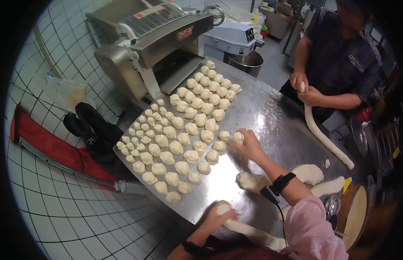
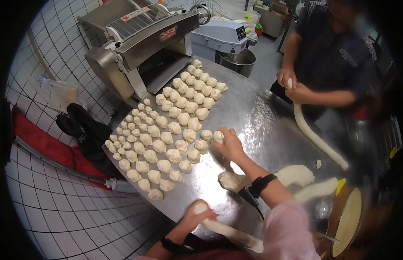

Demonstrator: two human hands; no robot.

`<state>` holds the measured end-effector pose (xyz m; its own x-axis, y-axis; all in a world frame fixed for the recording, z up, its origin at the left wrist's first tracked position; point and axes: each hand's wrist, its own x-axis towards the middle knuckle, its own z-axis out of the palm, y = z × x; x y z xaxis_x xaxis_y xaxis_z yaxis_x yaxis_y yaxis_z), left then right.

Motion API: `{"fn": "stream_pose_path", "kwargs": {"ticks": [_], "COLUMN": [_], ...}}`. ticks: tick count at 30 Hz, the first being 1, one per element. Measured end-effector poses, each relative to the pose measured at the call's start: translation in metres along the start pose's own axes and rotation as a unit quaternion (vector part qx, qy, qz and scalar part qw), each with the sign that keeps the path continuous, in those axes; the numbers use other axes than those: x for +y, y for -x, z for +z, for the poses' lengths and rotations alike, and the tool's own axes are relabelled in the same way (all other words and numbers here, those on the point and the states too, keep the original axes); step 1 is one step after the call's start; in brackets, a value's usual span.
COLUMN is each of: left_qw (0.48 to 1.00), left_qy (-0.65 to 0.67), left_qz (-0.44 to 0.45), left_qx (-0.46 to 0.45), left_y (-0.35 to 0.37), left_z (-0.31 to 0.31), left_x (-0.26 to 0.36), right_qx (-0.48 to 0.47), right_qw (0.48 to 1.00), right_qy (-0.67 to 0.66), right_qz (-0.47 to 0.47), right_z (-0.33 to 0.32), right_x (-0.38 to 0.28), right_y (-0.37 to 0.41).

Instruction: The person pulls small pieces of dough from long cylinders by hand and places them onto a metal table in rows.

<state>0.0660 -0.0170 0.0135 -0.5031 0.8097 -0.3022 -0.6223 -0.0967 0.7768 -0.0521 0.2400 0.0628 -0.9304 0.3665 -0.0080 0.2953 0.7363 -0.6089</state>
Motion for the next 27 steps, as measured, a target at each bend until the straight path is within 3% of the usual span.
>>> {"fn": "stream_pose_path", "kwargs": {"ticks": [1, 2, 6, 9, 11, 12, 13, 15, 16, 18, 21, 27], "left_qw": [0.997, 0.996, 0.995, 0.996, 0.995, 0.995, 0.995, 0.994, 0.994, 0.995, 0.995, 0.992], "left_qy": [0.064, 0.064, 0.091, 0.079, 0.08, 0.078, 0.08, 0.102, 0.099, 0.091, 0.073, 0.116], "left_qz": [0.028, -0.012, -0.013, -0.015, -0.027, -0.043, -0.046, -0.035, -0.035, -0.021, -0.043, -0.018], "left_qx": [0.04, 0.063, 0.036, 0.04, 0.047, 0.051, 0.05, 0.029, 0.025, 0.025, 0.05, 0.046], "left_y": [0.002, 0.008, 0.012, 0.014, 0.015, 0.017, 0.016, 0.01, 0.008, 0.002, 0.003, 0.01], "left_z": [-0.011, -0.017, -0.008, -0.011, -0.012, -0.01, -0.01, -0.012, -0.01, -0.004, 0.0, -0.006], "left_x": [-0.004, -0.011, -0.015, -0.013, -0.014, -0.016, -0.02, -0.025, -0.025, -0.022, -0.016, -0.025], "right_qx": [0.006, 0.013, 0.064, 0.014, -0.129, -0.124, -0.124, 0.044, 0.049, 0.058, 0.033, 0.014], "right_qw": [0.999, 0.996, 0.991, 0.992, 0.974, 0.969, 0.969, 0.984, 0.984, 0.994, 0.998, 0.996], "right_qy": [-0.009, -0.017, -0.029, -0.105, -0.184, -0.211, -0.21, -0.148, -0.147, 0.0, 0.003, -0.037], "right_qz": [-0.047, -0.091, -0.115, -0.073, 0.034, 0.027, 0.03, -0.084, -0.084, -0.096, -0.059, -0.085], "right_z": [0.006, 0.012, 0.043, 0.043, 0.014, 0.008, 0.01, 0.013, 0.023, 0.042, 0.045, 0.031], "right_x": [0.008, 0.017, 0.037, 0.044, 0.029, 0.026, 0.025, 0.021, 0.024, 0.029, 0.028, 0.032], "right_y": [-0.017, -0.032, -0.082, -0.09, -0.079, -0.075, -0.073, -0.071, -0.071, -0.072, -0.076, -0.067]}}
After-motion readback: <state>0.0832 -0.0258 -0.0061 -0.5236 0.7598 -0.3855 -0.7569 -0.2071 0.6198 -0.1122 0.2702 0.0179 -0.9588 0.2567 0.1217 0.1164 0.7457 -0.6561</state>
